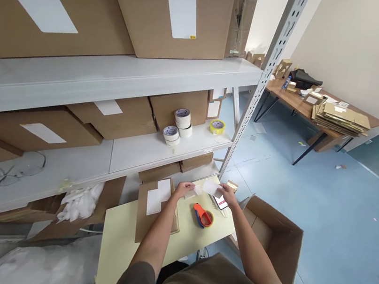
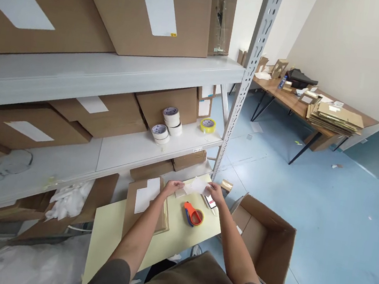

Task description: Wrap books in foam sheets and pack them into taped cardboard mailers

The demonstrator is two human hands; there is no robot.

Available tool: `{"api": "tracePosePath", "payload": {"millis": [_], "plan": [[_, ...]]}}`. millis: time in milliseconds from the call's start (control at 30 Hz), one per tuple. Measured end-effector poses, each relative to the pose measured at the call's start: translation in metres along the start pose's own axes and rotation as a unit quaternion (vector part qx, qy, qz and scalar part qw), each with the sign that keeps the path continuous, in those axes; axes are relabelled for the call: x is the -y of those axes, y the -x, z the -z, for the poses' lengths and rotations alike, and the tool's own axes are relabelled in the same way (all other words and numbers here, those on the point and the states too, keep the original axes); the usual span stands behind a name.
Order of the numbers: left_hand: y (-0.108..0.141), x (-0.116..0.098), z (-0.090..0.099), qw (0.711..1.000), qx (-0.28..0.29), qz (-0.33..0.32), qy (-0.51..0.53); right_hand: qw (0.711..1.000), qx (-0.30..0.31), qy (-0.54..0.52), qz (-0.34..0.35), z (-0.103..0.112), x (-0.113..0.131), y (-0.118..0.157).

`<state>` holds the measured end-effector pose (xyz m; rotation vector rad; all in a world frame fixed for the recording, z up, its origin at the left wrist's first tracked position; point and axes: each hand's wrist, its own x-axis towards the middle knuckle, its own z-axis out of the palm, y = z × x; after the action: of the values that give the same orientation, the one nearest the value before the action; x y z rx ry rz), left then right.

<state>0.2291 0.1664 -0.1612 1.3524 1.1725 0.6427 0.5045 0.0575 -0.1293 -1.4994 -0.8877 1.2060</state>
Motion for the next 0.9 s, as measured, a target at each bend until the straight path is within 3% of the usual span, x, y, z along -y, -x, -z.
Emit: {"api": "tracePosePath", "payload": {"millis": [167,267,367,467,567,633,733,800,900], "plan": [[0.028,-0.029,-0.005,0.998,-0.051,-0.032,0.006,0.992,0.127,0.024,0.004,-0.027,0.026,0.009],[0.065,-0.038,0.006,0.999,-0.027,-0.019,0.021,0.977,0.196,0.075,0.028,-0.05,0.043,0.01],[0.111,-0.038,0.019,1.0,0.001,-0.017,0.001,0.966,0.231,0.101,0.06,-0.077,0.058,0.013],[0.152,-0.032,0.028,0.999,-0.032,-0.007,-0.011,0.96,0.261,0.075,0.074,-0.107,0.065,0.022],[0.178,-0.029,0.034,0.998,-0.06,0.007,-0.028,0.959,0.269,0.05,0.075,-0.126,0.063,0.036],[0.187,-0.03,0.037,0.996,-0.084,0.012,-0.029,0.971,0.226,0.036,0.077,-0.127,0.058,0.046],[0.195,-0.036,0.042,0.985,-0.165,0.014,0.037,0.988,0.139,0.014,0.068,-0.115,0.048,0.063],[0.199,-0.043,0.045,0.973,-0.209,0.014,0.098,0.988,0.147,0.002,0.045,-0.107,0.044,0.077],[0.202,-0.056,0.045,0.965,-0.221,0.002,0.14,0.978,0.208,-0.03,0.015,-0.106,0.045,0.1]]}}
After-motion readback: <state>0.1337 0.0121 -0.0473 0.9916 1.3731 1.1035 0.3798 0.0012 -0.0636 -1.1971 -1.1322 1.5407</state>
